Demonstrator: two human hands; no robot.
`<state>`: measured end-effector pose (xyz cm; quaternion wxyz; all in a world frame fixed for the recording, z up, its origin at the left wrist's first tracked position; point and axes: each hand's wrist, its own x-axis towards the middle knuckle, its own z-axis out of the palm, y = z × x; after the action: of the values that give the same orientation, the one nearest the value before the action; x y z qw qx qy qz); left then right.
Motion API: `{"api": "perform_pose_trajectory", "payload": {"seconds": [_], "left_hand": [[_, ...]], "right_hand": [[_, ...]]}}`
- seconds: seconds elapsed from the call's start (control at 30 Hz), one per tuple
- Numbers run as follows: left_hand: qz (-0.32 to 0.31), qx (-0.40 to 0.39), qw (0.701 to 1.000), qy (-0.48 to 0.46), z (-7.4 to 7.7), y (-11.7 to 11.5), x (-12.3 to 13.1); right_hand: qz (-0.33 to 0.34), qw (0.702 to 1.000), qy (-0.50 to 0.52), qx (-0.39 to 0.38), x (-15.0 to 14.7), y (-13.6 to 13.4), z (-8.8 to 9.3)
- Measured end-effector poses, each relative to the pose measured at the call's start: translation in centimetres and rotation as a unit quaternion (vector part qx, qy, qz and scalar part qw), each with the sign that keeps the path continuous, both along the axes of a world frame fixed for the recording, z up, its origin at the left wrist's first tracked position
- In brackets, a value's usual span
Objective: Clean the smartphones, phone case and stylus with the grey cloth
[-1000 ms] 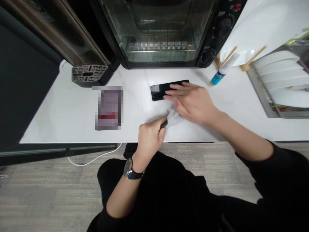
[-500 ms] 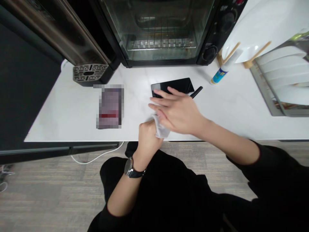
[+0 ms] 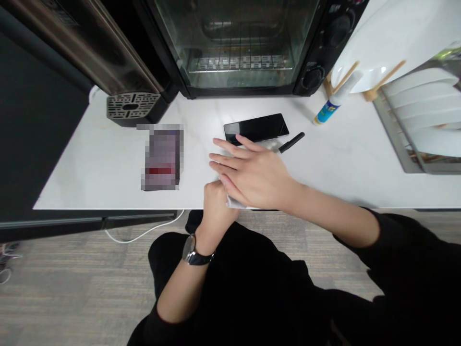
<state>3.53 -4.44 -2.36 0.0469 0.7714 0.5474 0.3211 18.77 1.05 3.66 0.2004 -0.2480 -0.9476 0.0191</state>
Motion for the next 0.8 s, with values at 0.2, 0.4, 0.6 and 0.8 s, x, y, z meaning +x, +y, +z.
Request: {"api": "perform_pose_trajectory", "payload": {"seconds": [0.2,0.4,0.6,0.8], "left_hand": [[-0.018,-0.030,0.997,-0.062,0.5,-0.3,0.6],[-0.014,-0.032,0.998,-0.061,0.5,-0.5,1.0],[0.005,-0.022,1.000,0.008,-0.1,-0.4,0.3],[-0.041,-0.027,0.998,-0.051,0.8,-0.6,0.9]], "right_hand": [[-0.080,0.996,0.028,-0.036,5.6,4.7,-0.7],[-0.081,0.996,0.025,-0.011,5.8,4.7,-0.5],[0.011,1.000,-0.006,-0.009,0.7,0.0,0.0],[-0.083,0.996,0.014,-0.041,6.8,4.8,-0.7]]}}
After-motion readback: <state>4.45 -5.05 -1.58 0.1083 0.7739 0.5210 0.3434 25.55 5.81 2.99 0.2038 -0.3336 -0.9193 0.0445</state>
